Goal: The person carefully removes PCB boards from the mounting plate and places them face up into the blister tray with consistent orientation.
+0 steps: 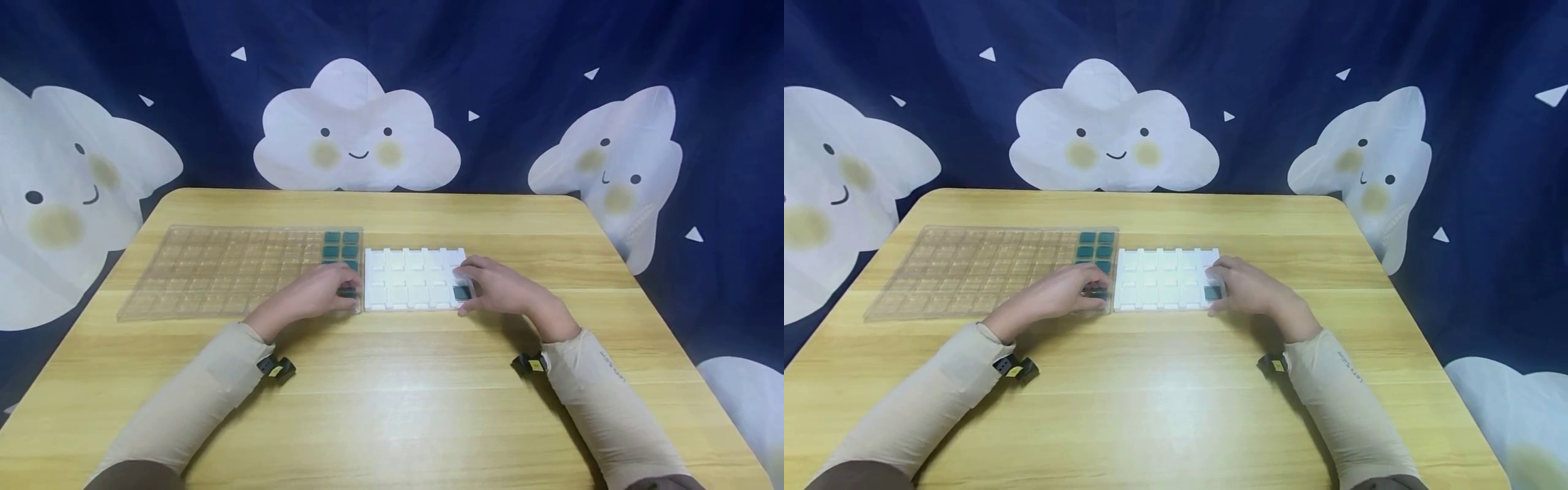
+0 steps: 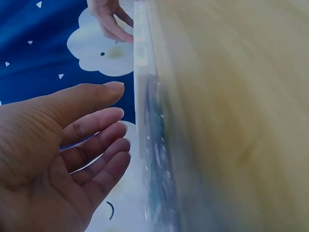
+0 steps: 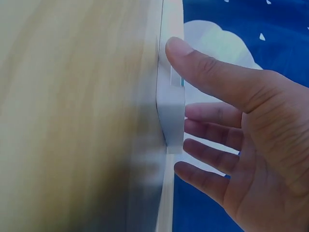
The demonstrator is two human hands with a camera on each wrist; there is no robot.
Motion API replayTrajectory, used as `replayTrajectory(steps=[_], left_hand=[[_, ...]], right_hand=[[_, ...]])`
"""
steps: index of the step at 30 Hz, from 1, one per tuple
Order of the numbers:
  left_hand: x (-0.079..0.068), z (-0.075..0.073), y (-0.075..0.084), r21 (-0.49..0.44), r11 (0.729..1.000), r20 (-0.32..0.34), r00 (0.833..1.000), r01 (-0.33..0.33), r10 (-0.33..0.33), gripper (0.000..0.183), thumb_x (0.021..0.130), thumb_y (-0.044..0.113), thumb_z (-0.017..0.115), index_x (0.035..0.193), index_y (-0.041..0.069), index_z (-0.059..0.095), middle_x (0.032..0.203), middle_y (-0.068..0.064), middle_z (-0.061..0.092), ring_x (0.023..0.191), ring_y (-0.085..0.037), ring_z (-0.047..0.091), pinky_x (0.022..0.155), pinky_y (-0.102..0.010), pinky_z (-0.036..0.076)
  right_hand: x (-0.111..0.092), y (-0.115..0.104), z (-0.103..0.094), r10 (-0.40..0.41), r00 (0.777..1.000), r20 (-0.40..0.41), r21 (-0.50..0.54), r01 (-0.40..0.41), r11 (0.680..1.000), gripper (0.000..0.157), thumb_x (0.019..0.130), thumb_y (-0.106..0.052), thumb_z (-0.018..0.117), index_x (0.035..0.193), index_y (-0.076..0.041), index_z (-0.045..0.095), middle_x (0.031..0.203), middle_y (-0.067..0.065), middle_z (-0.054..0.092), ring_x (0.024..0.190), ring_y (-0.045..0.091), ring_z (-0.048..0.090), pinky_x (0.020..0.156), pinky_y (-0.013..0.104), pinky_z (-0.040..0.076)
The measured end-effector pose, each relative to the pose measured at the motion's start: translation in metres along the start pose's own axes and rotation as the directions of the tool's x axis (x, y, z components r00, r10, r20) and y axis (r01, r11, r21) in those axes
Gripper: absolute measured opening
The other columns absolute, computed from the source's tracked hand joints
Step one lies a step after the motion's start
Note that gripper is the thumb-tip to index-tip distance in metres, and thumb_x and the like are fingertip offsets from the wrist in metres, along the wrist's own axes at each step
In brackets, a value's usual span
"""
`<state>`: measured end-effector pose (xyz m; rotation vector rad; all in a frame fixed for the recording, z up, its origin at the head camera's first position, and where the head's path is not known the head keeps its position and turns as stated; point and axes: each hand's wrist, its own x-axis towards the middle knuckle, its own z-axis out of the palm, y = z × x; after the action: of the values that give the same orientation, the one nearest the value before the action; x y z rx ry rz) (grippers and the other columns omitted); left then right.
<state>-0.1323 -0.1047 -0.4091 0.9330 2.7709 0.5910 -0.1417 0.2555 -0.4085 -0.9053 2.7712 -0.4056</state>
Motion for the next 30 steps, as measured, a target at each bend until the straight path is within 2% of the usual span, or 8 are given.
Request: replayTrajectory(steps=[6, 11, 21, 30], left_hand=[[0.010, -0.004, 0.014, 0.028, 1.000, 0.018, 1.000, -0.007, 0.006, 0.036, 0.088, 0.027, 0.075, 0.119, 0.010, 0.069, 0.115, -0.003, 0.065, 0.103, -0.021, 0.061, 0.093, -0.040, 0.050], [0.021, -0.004, 0.026, 0.014, 1.000, 0.044, 0.999, -0.009, 0.008, 0.037, 0.089, 0.028, 0.073, 0.122, 0.010, 0.067, 0.121, -0.004, 0.064, 0.107, -0.021, 0.060, 0.096, -0.039, 0.048], [0.046, -0.001, 0.049, -0.031, 0.995, 0.057, 0.993, -0.098, 0.099, 0.038, 0.090, 0.026, 0.072, 0.123, 0.008, 0.066, 0.121, -0.003, 0.063, 0.113, -0.019, 0.059, 0.098, -0.035, 0.047], [0.070, 0.009, 0.067, -0.025, 0.985, 0.086, 0.982, -0.169, 0.170, 0.037, 0.091, 0.025, 0.071, 0.123, 0.008, 0.066, 0.121, -0.003, 0.064, 0.107, -0.018, 0.061, 0.093, -0.033, 0.050]], right_hand=[[-0.001, 0.003, -0.001, 0.006, 1.000, 0.007, 0.015, -0.006, 1.000, 0.077, 0.075, -0.031, 0.086, 0.138, 0.000, 0.053, 0.137, 0.017, 0.048, 0.124, 0.033, 0.047, 0.107, 0.048, 0.039], [-0.002, 0.007, 0.001, 0.001, 1.000, 0.013, 0.024, -0.001, 1.000, 0.078, 0.073, -0.028, 0.087, 0.138, -0.001, 0.053, 0.139, 0.018, 0.046, 0.126, 0.035, 0.045, 0.107, 0.050, 0.037], [-0.002, 0.009, 0.002, -0.001, 1.000, 0.024, 0.023, 0.000, 1.000, 0.079, 0.074, -0.028, 0.087, 0.140, -0.002, 0.051, 0.142, 0.019, 0.044, 0.129, 0.036, 0.042, 0.109, 0.050, 0.036], [-0.002, 0.010, 0.002, -0.017, 1.000, 0.013, 0.028, 0.016, 0.999, 0.077, 0.074, -0.027, 0.087, 0.138, -0.002, 0.053, 0.139, 0.017, 0.047, 0.125, 0.034, 0.046, 0.107, 0.050, 0.038]])
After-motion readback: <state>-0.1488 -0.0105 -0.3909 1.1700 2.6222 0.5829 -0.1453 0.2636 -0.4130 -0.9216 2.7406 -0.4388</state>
